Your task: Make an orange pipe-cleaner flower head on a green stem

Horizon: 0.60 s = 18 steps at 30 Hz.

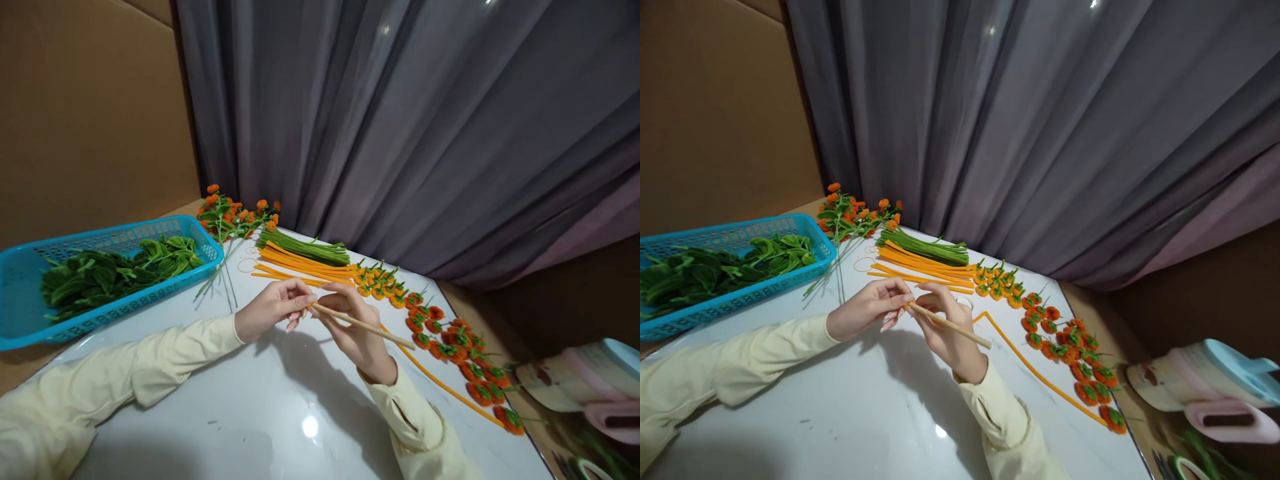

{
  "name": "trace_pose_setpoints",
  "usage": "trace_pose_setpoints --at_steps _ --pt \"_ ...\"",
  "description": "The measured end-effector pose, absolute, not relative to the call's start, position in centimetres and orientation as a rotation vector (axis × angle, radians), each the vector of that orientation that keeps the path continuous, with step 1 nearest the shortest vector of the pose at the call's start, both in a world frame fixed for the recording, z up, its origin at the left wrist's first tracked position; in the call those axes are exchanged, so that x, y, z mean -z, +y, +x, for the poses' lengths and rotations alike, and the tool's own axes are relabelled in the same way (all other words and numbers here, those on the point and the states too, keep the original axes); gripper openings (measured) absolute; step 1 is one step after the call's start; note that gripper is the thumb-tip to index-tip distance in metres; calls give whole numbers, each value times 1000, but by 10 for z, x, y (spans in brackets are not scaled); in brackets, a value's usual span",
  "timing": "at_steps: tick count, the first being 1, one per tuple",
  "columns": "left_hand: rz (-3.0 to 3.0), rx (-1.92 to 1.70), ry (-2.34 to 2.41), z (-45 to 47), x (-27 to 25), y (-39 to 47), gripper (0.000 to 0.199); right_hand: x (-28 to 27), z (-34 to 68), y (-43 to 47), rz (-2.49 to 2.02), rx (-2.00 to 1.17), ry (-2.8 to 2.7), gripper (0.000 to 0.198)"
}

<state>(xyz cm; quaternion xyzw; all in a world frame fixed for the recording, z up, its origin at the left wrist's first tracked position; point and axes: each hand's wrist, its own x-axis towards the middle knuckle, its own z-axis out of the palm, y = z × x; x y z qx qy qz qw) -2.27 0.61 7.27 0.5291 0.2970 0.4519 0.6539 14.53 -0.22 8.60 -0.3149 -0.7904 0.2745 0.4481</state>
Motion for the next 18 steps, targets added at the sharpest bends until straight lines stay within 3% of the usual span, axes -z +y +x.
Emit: trace_pose_setpoints --at_steps 8,18 --pt "1247 -1061 678 -22 -68 6 25 -91 147 1 -820 -1012 -1905 31" --pt "842 -1277 745 -33 -83 17 22 -82 175 25 -1166 -973 -2289 16"
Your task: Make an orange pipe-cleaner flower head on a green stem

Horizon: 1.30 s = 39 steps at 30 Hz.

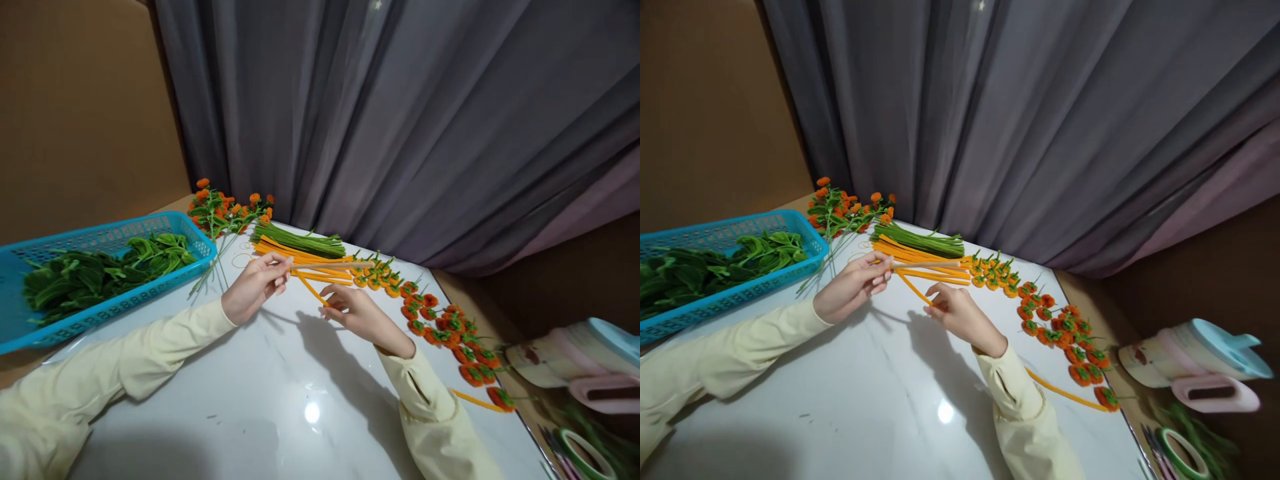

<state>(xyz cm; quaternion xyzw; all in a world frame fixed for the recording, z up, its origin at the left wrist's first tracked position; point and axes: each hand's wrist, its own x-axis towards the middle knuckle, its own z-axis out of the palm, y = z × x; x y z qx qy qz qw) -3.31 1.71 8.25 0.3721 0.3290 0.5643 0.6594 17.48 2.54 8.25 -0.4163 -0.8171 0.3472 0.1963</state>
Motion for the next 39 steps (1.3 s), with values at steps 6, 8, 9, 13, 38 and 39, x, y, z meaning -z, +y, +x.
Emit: trace_pose_setpoints --at_steps 6,8,9,13,38,39 --pt "693 -1403 800 -43 -87 31 15 -90 186 24 -1265 -821 -2554 6" --pt "651 -1424 824 -45 -87 35 11 -94 190 19 -1315 -826 -2586 7" --pt "634 -1433 830 -45 -86 37 10 -95 193 15 -1346 -835 -2587 8" --pt "635 -1437 828 -45 -80 38 15 -100 205 -10 -1388 -1111 -2589 16" --pt "1091 -875 898 7 -8 8 34 -13 165 -8 -1072 -1576 -1157 31" --pt "1095 -877 888 6 -8 7 35 -13 166 -7 -1063 -1582 -1148 31"
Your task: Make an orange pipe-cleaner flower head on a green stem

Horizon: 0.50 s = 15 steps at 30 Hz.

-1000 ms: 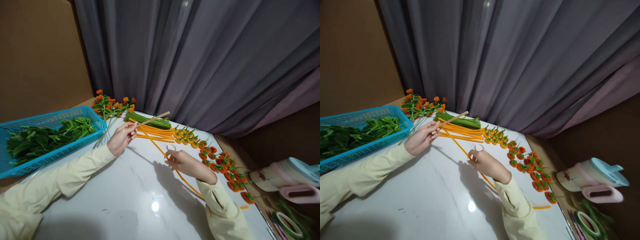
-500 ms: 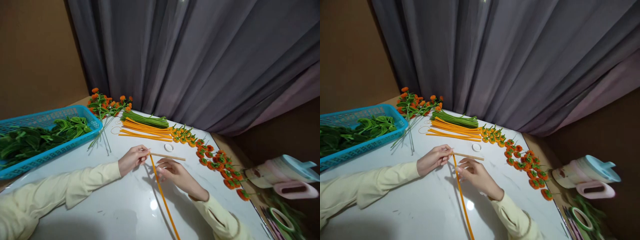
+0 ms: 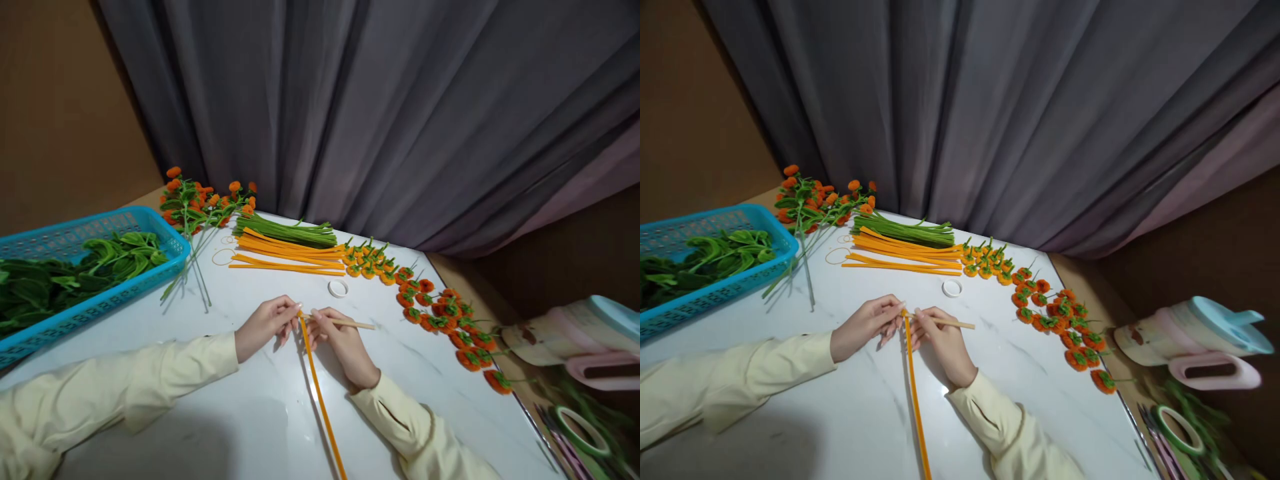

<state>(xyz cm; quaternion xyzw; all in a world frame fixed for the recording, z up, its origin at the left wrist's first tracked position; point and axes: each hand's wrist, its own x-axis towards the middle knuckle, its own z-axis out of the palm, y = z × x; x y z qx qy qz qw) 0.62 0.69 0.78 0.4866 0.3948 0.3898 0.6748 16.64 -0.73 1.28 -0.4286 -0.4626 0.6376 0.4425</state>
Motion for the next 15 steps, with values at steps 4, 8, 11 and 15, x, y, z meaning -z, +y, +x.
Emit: trace_pose_setpoints --at_steps 4,8,11,15 --pt "1205 -873 861 3 -5 5 32 -11 170 -5 -1018 -1647 -1086 29" --pt "1440 -855 906 -1 0 4 26 -11 174 -3 -975 -1723 -1041 29" --pt "1673 -876 934 -3 0 1 21 -11 177 -2 -958 -1763 -1031 29" --pt "2057 -998 889 -5 -3 -2 14 -10 180 -1 -922 -1800 -1039 32"
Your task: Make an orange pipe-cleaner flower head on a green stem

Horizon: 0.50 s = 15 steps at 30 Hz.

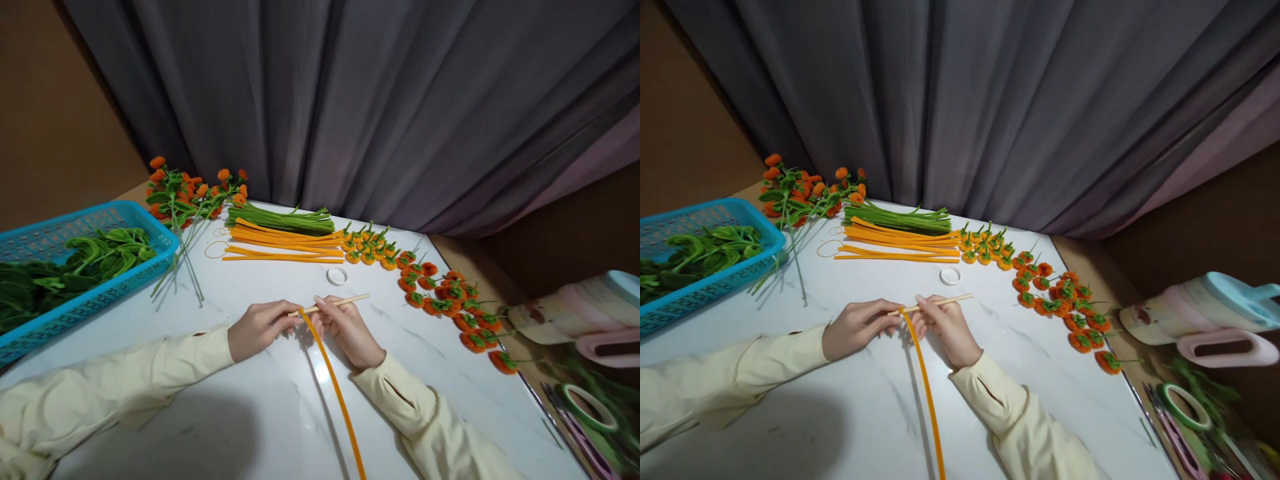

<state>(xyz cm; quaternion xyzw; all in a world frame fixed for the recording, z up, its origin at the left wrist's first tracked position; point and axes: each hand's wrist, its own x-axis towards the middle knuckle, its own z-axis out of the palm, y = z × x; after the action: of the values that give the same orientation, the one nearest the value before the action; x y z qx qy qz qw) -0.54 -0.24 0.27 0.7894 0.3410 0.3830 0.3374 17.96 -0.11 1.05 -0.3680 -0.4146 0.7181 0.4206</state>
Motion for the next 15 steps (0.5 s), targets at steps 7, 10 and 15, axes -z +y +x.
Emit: trace_pose_setpoints --at_steps 7,10,15 --pt "2510 -1216 713 -8 1 0 18 -12 179 -2 -890 -1807 -1037 28" --pt "2588 -1247 631 -9 3 2 22 -13 179 -3 -906 -1805 -1035 28" --pt "2681 -1265 540 -11 4 4 34 -12 179 -3 -909 -1804 -1048 30"
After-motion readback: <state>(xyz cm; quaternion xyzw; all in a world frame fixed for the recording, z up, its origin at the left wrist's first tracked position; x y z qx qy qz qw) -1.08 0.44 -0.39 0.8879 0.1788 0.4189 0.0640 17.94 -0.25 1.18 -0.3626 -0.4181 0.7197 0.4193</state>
